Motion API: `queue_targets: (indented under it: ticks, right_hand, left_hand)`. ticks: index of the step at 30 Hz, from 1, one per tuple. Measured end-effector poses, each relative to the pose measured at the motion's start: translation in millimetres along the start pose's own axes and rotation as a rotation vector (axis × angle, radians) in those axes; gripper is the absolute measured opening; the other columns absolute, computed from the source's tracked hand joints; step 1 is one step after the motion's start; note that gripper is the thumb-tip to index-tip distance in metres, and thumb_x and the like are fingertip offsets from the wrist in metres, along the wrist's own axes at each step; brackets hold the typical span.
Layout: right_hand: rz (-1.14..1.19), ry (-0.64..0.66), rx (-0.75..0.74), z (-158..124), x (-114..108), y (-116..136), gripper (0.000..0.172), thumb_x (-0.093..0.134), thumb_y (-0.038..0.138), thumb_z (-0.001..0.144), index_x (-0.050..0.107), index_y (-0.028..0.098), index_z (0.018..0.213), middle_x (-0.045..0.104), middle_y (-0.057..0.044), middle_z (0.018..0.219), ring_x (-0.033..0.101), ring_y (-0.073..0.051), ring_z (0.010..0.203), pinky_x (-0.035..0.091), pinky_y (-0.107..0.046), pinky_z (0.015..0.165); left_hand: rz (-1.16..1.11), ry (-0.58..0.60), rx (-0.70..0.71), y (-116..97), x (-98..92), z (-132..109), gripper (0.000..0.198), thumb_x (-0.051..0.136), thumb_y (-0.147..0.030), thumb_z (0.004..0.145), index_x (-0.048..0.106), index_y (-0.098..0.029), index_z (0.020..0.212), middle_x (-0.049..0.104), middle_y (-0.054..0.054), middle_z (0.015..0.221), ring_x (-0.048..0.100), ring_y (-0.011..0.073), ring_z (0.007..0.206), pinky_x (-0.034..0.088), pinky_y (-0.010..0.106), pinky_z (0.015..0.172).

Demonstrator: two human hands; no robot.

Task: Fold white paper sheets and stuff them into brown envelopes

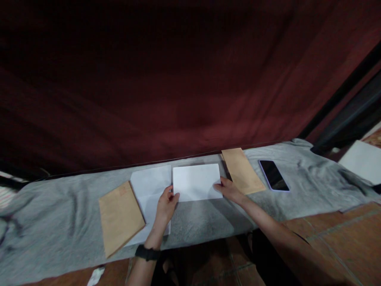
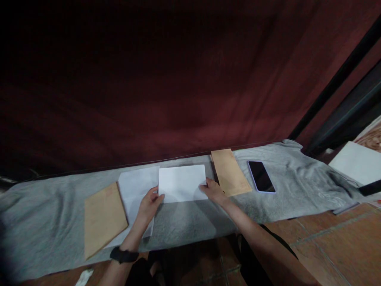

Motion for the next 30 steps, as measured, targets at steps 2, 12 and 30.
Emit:
queue_targets:
  ticks: [2, 12, 30]
  right_hand:
    - [-0.075, -0.036, 0.017, 0, -1, -1, 0.023, 0.06, 0.022, 0.085, 0.064, 0.018, 0.107, 0.073, -0.005, 0.096, 0.067, -0.022, 0.09, 0.047, -0.027, 0.074]
    - [-0.558, -0.013, 0.087, -12, 3, 3, 0.073, 0.053, 0.023, 0.092, 0.022, 0.012, 0.158, 0.075, -0.012, 0.099, 0.073, -0.027, 0.094, 0.048, -0.032, 0.078]
    - [-0.576, -0.139, -0.512, -43, 47, 67, 0.049, 0.039, 0.028, 0.104, 0.044, 0.012, 0.15, 0.046, -0.013, 0.155, 0.04, -0.023, 0.143, 0.037, -0.04, 0.117]
  left_hand:
    - [0.104, -0.023, -0.002, 1, 3.3, 0, 0.042, 0.063, -0.03, 0.075, 0.062, -0.015, 0.115, 0.064, -0.005, 0.064, 0.06, 0.0158, 0.058, 0.045, 0.027, 0.058]
    - [0.563, -0.009, -0.083, -10, 15.0, -3, 0.055, 0.058, -0.023, 0.09, 0.049, -0.017, 0.144, 0.074, 0.005, 0.09, 0.071, 0.0214, 0.082, 0.051, 0.029, 0.072]
    - [0.668, 0.14, -0.054, -16, 41.0, -11, 0.051, 0.054, -0.016, 0.093, 0.05, -0.018, 0.144, 0.068, 0.01, 0.133, 0.068, 0.0221, 0.115, 0.05, 0.032, 0.1]
Point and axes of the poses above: each hand's wrist, its own z-axis towards the middle knuckle, its own x-axis out of the palm, y = z × x, the point moved 8 cm from there along z, towards the middle knuckle
